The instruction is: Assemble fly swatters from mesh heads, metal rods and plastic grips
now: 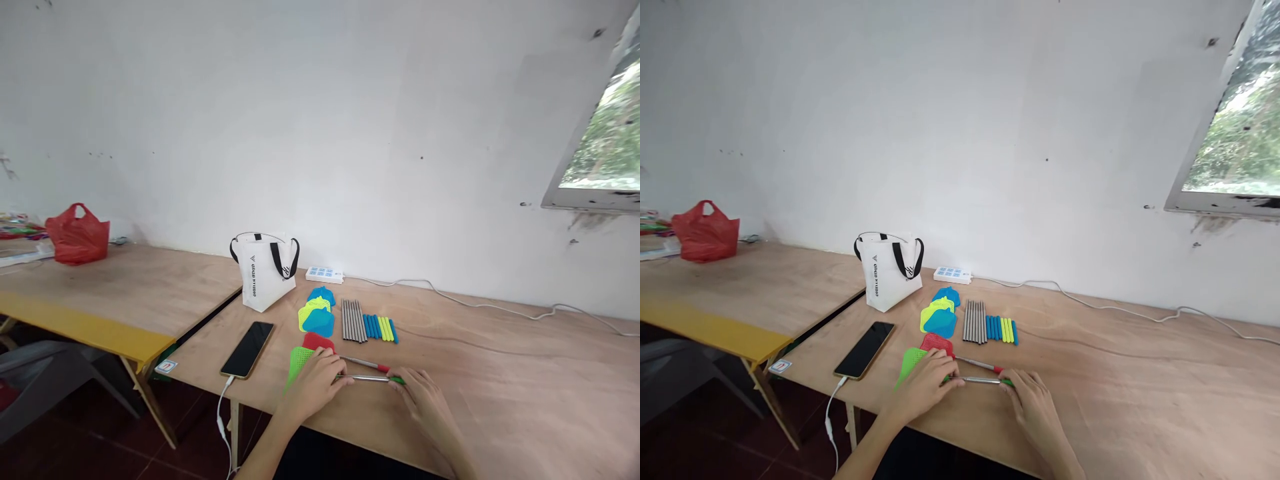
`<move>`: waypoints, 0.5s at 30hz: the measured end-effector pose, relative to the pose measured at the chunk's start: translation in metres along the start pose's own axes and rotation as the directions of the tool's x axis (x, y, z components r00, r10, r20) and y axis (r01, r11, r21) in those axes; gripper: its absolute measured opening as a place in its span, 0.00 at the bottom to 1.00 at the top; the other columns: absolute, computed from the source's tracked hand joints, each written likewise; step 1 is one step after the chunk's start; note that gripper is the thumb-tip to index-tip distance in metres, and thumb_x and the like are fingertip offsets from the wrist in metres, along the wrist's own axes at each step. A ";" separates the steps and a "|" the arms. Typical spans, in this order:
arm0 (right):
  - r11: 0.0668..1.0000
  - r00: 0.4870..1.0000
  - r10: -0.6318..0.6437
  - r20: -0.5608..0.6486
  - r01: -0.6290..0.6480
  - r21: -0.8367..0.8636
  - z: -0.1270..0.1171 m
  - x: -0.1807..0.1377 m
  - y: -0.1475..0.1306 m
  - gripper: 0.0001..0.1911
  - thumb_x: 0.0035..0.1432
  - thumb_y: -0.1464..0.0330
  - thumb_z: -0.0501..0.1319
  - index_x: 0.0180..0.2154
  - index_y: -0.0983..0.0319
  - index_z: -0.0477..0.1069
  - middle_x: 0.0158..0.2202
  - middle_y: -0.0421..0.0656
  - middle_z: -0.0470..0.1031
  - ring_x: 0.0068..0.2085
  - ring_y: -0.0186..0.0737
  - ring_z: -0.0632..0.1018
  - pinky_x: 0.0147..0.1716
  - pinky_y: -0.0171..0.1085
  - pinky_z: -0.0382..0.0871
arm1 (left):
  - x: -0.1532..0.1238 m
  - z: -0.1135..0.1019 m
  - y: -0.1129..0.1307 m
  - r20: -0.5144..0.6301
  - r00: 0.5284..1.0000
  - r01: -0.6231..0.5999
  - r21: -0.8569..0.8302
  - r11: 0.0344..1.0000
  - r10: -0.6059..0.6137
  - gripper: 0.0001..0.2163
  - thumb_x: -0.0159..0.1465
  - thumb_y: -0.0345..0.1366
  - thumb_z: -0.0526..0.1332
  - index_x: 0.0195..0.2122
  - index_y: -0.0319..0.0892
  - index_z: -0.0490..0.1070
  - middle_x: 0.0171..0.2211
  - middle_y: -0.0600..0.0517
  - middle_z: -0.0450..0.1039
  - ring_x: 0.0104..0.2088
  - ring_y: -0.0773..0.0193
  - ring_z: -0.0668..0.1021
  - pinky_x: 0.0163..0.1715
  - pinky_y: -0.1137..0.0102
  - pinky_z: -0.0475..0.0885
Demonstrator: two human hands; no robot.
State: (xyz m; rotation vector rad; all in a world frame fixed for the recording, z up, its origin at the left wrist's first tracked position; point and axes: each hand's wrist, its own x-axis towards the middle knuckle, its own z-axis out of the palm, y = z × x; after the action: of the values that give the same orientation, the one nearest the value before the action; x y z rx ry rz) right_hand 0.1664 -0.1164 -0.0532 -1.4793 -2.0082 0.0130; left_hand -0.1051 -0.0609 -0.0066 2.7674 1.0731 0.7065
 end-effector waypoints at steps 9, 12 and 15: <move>0.974 0.991 -0.096 -0.096 0.073 -0.216 0.020 -0.003 -0.015 0.20 0.73 0.60 0.47 0.44 0.51 0.78 0.44 0.42 0.84 0.41 0.42 0.84 0.34 0.36 0.75 | 0.005 0.007 0.004 -0.085 0.982 -0.163 0.089 0.982 0.171 0.15 0.75 0.36 0.55 0.30 0.44 0.69 0.27 0.56 0.73 0.34 0.62 0.73 0.56 0.60 0.62; 0.963 0.985 -0.139 -0.097 0.112 -0.245 0.014 -0.003 -0.001 0.20 0.73 0.60 0.48 0.42 0.51 0.79 0.41 0.42 0.84 0.40 0.42 0.84 0.35 0.35 0.75 | 0.004 0.004 -0.009 -0.074 0.980 -0.178 0.058 0.982 0.182 0.14 0.75 0.38 0.56 0.31 0.44 0.71 0.27 0.57 0.74 0.33 0.63 0.73 0.53 0.62 0.63; 0.969 0.987 -0.134 -0.092 0.111 -0.222 -0.009 -0.011 0.038 0.21 0.72 0.60 0.47 0.44 0.51 0.80 0.43 0.43 0.84 0.44 0.43 0.83 0.42 0.38 0.75 | -0.001 -0.010 -0.034 -0.098 0.984 -0.143 0.073 0.987 0.150 0.13 0.76 0.38 0.55 0.33 0.44 0.72 0.32 0.56 0.77 0.37 0.62 0.74 0.55 0.60 0.62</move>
State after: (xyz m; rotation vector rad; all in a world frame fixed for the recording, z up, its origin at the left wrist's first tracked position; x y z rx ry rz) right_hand 0.2050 -0.1147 -0.0655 -1.4498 -2.0612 -0.3398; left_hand -0.1310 -0.0367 -0.0061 2.9189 0.9325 0.8554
